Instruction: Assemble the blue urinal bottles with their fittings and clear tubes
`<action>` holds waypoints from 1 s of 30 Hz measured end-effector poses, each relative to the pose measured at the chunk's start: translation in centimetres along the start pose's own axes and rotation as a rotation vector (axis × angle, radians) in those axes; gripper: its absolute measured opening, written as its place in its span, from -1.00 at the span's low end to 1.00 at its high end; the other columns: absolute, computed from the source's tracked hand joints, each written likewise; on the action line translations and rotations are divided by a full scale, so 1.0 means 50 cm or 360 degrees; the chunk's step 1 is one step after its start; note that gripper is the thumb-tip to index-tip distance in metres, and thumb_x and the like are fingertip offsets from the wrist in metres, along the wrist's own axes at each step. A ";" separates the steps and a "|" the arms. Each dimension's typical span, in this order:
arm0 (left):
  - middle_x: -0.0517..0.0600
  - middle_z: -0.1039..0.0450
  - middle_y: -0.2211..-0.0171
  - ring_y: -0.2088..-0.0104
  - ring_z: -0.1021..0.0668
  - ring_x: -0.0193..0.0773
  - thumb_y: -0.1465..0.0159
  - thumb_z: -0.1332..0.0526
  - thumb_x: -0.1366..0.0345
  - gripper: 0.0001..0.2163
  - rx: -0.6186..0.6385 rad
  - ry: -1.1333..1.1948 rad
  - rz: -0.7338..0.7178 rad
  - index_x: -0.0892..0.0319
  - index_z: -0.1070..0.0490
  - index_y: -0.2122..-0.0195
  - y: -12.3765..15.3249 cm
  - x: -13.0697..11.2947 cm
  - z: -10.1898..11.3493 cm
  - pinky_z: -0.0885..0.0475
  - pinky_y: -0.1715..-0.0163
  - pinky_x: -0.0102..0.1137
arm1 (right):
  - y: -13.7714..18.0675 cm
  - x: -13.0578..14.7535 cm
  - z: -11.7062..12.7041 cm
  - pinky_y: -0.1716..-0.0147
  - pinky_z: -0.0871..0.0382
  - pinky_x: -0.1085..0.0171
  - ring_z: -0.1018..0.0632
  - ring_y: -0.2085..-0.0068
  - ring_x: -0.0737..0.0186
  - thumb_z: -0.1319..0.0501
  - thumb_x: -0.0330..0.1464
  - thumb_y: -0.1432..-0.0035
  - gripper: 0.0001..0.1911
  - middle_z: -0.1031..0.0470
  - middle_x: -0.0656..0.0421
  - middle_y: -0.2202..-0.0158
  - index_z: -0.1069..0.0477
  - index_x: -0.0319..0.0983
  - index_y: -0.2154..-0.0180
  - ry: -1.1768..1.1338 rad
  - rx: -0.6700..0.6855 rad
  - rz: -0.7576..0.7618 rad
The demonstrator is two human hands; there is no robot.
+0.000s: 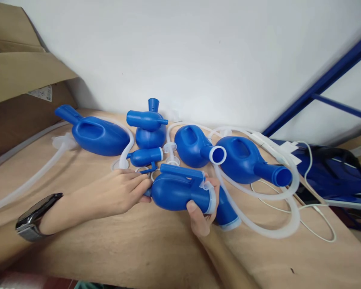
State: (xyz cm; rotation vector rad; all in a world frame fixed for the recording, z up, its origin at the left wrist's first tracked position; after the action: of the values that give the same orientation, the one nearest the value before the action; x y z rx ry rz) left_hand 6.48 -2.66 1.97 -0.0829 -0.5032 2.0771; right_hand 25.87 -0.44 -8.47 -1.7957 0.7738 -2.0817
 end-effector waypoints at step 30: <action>0.04 -0.58 0.29 0.38 -0.60 -0.20 -0.60 0.04 0.21 -0.71 -0.0099 0.0303 0.0052 0.21 -0.43 0.03 0.009 0.066 0.015 -0.47 0.41 -0.35 | -0.035 0.042 0.018 0.10 -0.50 -0.02 -0.59 0.08 -0.06 -0.36 -0.09 -0.17 -0.46 -0.52 0.10 0.00 -0.33 -0.02 -0.14 -0.0229 -0.0217 0.0010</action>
State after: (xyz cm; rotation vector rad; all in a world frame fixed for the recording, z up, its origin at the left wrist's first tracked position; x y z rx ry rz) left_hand 4.16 -0.37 2.92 -0.3245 -0.4518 2.0598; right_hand 26.58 -0.33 -5.67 -1.9858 0.8987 -1.9120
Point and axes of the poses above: each hand's wrist, its own y-axis away from the middle knuckle, its own z-axis out of the back of the hand, x = y × z, the point moved 9 cm from there along -y, towards the middle knuckle
